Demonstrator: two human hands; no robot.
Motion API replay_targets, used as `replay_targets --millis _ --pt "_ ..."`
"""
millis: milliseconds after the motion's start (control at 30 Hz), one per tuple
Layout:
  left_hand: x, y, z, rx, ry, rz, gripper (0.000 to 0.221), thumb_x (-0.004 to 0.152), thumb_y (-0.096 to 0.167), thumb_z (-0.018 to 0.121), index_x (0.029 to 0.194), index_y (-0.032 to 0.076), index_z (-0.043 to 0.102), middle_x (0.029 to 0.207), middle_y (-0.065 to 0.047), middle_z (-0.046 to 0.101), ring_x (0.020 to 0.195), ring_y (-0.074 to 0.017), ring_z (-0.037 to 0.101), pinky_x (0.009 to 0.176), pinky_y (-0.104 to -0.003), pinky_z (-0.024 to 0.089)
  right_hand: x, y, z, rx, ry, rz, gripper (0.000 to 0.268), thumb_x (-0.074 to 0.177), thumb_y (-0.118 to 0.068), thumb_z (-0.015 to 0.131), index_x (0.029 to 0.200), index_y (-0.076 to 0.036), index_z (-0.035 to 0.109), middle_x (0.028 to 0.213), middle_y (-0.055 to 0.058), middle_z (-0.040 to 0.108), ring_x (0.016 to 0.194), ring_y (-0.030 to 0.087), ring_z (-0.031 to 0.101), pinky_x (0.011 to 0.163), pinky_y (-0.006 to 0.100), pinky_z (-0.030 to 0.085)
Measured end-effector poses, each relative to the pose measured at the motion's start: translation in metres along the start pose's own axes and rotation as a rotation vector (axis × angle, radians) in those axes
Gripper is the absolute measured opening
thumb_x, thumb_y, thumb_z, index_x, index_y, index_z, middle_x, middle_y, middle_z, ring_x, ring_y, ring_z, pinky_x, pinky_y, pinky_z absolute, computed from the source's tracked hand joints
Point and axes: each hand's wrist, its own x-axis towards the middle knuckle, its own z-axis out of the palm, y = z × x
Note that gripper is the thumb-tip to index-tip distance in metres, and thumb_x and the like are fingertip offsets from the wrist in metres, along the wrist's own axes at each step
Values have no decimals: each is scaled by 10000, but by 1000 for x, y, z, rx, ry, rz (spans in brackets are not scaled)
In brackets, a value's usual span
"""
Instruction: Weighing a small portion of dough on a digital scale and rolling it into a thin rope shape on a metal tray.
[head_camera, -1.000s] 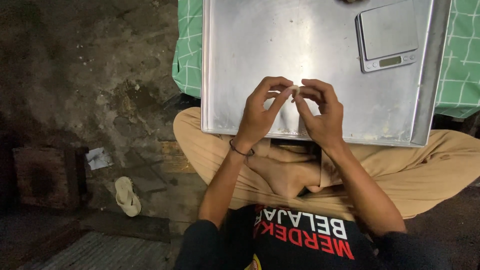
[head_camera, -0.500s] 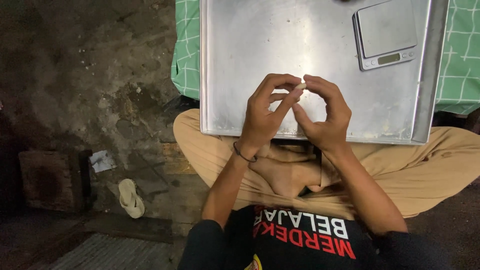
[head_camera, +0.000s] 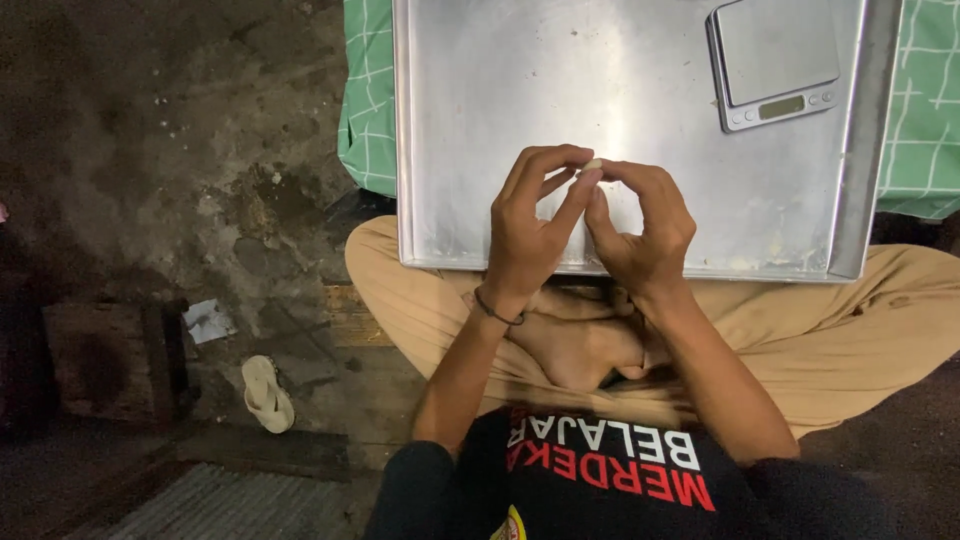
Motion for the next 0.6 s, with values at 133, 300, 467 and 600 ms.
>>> replay_targets --millis 133,300,467,600 --pt "0 1 0 -23 15 -60 187 1017 195 690 1167 91 649 1091 -31 666 1036 -211 717 892 -365 631 2 -5 5 -25 15 32 142 938 25 794 1056 33 715 919 136 748 750 280 724 716 392 598" --pt "1 0 1 -21 14 -52 183 1016 182 690 1166 85 651 1080 -39 665 1035 -224 720 896 -377 629 1 -5 6 -9 15 64 125 955 22 776 1052 38 700 909 147 745 748 300 731 720 402 603" --pt "2 -3 0 -34 30 -65 175 1009 189 693 1139 80 652 1048 -43 651 1002 -217 718 854 -365 639 -4 0 5 15 -26 67 120 968 18 738 1077 51 702 920 175 737 777 336 733 732 429 600" --pt "3 0 -2 -89 26 -103 171 1025 186 678 1152 75 650 1053 -43 650 981 -192 714 781 -350 656 -3 1 3 34 -56 50 108 1012 -3 674 1103 46 706 946 168 741 809 331 738 743 422 601"
